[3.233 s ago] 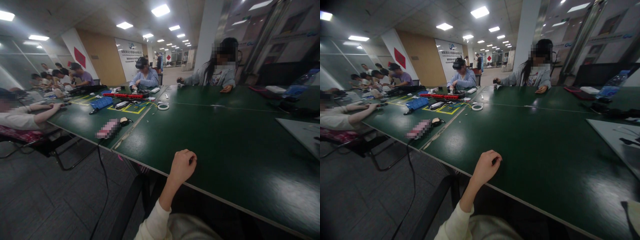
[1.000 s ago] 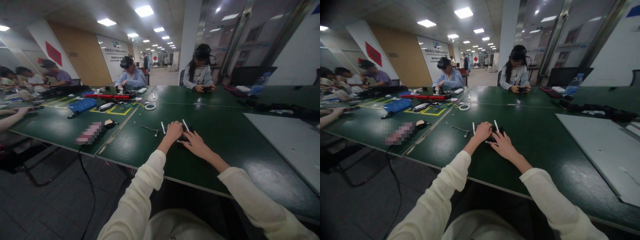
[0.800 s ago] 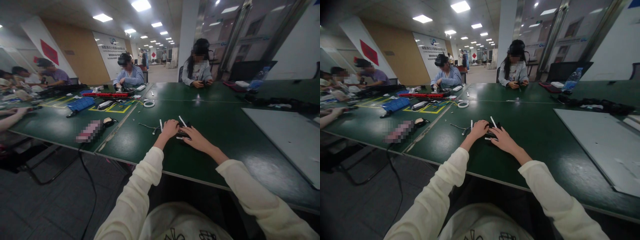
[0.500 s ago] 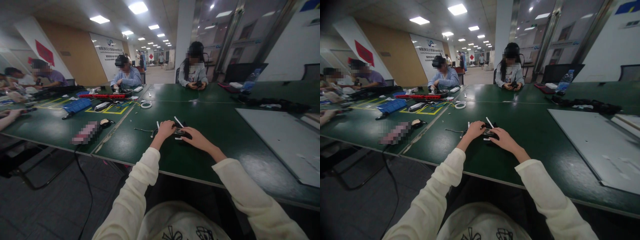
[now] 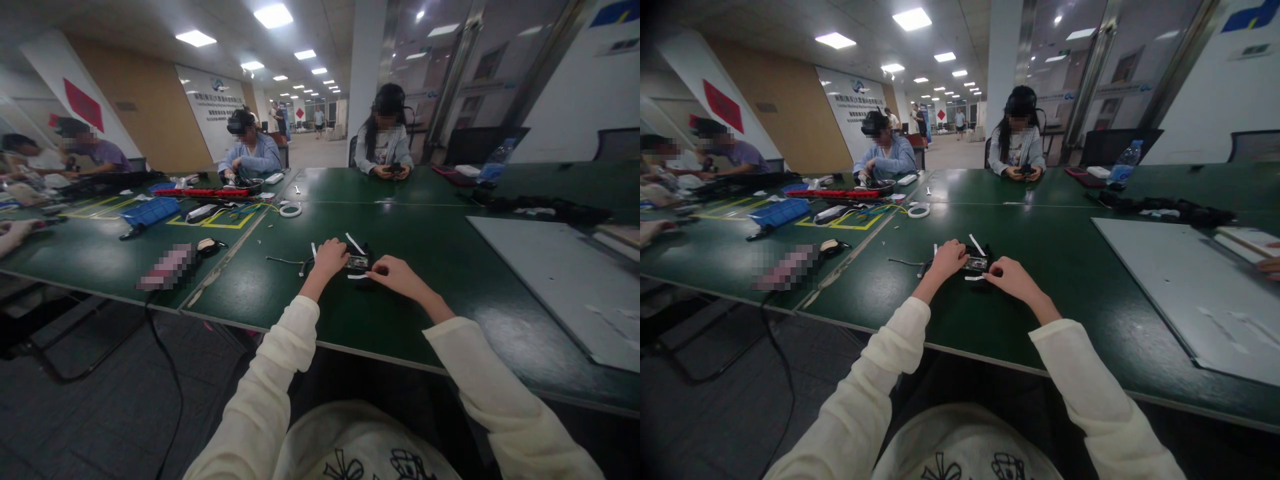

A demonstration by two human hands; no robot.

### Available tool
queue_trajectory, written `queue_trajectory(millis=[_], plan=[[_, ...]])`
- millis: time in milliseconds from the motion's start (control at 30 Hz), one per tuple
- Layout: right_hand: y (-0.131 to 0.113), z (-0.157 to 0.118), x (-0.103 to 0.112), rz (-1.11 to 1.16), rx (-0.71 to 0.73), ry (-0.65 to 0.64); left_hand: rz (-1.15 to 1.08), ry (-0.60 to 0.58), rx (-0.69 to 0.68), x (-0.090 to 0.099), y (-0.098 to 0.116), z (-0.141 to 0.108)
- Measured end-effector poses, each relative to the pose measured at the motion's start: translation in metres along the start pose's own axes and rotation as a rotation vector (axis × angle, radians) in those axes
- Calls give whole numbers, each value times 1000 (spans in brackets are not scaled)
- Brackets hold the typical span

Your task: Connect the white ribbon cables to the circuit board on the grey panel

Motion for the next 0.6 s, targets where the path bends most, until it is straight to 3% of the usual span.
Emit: queue_trajectory(millis=[200, 500, 600], plan=[[1, -1, 1, 95, -11, -45, 31, 26, 1, -2, -1, 0], [-7, -4, 7, 434, -96, -8, 5, 20, 13, -6, -3, 0], [-8, -2, 6, 560, -117, 36, 34, 66, 32, -3, 0, -2]])
Point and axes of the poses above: each hand's wrist, its own z-axis towards the middle knuckle, its own x-axis out of the back of the hand, y = z × x, the point moved 4 cm from there along z, towards the middle knuckle, and after that the axes turned 3 degrees about -z, right-handed, at the moved point
